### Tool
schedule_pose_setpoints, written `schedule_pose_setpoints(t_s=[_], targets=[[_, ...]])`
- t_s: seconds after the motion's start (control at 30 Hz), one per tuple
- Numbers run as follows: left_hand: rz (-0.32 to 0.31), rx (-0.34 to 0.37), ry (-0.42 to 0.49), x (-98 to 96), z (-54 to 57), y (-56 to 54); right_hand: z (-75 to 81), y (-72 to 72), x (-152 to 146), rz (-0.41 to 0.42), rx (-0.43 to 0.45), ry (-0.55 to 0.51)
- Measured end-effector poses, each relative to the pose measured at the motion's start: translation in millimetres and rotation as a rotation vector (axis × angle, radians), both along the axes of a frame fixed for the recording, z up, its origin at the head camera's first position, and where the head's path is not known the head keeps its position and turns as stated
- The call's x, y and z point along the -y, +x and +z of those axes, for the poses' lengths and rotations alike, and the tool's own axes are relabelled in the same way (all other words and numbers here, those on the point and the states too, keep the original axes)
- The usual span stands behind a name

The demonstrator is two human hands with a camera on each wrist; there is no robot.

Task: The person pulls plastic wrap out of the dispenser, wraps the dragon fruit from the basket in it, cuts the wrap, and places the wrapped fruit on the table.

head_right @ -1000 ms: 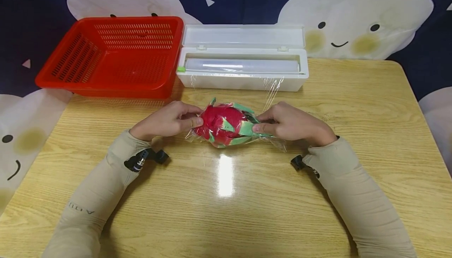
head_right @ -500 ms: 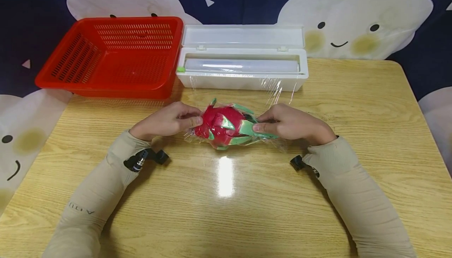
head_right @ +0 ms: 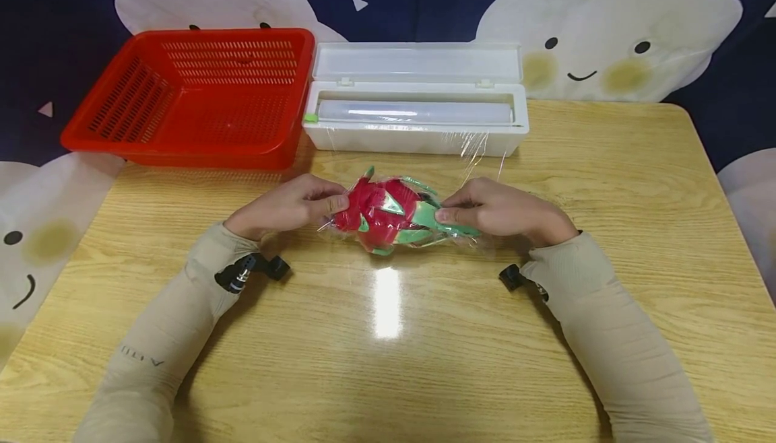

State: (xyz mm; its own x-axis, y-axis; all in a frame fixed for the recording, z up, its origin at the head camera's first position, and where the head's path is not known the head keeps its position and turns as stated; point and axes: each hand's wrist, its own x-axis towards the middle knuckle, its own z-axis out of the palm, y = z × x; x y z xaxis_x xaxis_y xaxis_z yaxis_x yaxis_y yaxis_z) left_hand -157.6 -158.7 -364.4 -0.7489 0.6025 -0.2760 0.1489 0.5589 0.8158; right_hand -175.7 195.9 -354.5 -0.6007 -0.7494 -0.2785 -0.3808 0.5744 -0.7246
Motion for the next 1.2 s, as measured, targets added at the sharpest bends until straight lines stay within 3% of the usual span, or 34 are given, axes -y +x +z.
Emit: schedule_pose_setpoints(t_s=[0.23,0.67,0.9,1.03,1.2], targets=[[0.025,0.020,0.027,0.8,-1.0,-0.4,0.7,-1.2,-0.8,-0.008,0.005,0.003],[0.092,-0.354,-0.096,-3.7,12.1,6.4,-0.7,-2.7,-2.4,-0.026,0.005,0.012],[0.096,-0.430,-0.081,-3.6,21.4,12.0,0.3,-2.6,-1.6,-0.037,0.031,0.007],[0.071,-0.428,-0.117,-5.2,24.4,15.3,0.5,-2.5,-1.8,-0.026,0.035,-0.001],[-0.051,-0.425,-0.179,-4.1,27.1,17.6,0.6,-2.5,-2.4,-0.031,0.040,0.005]])
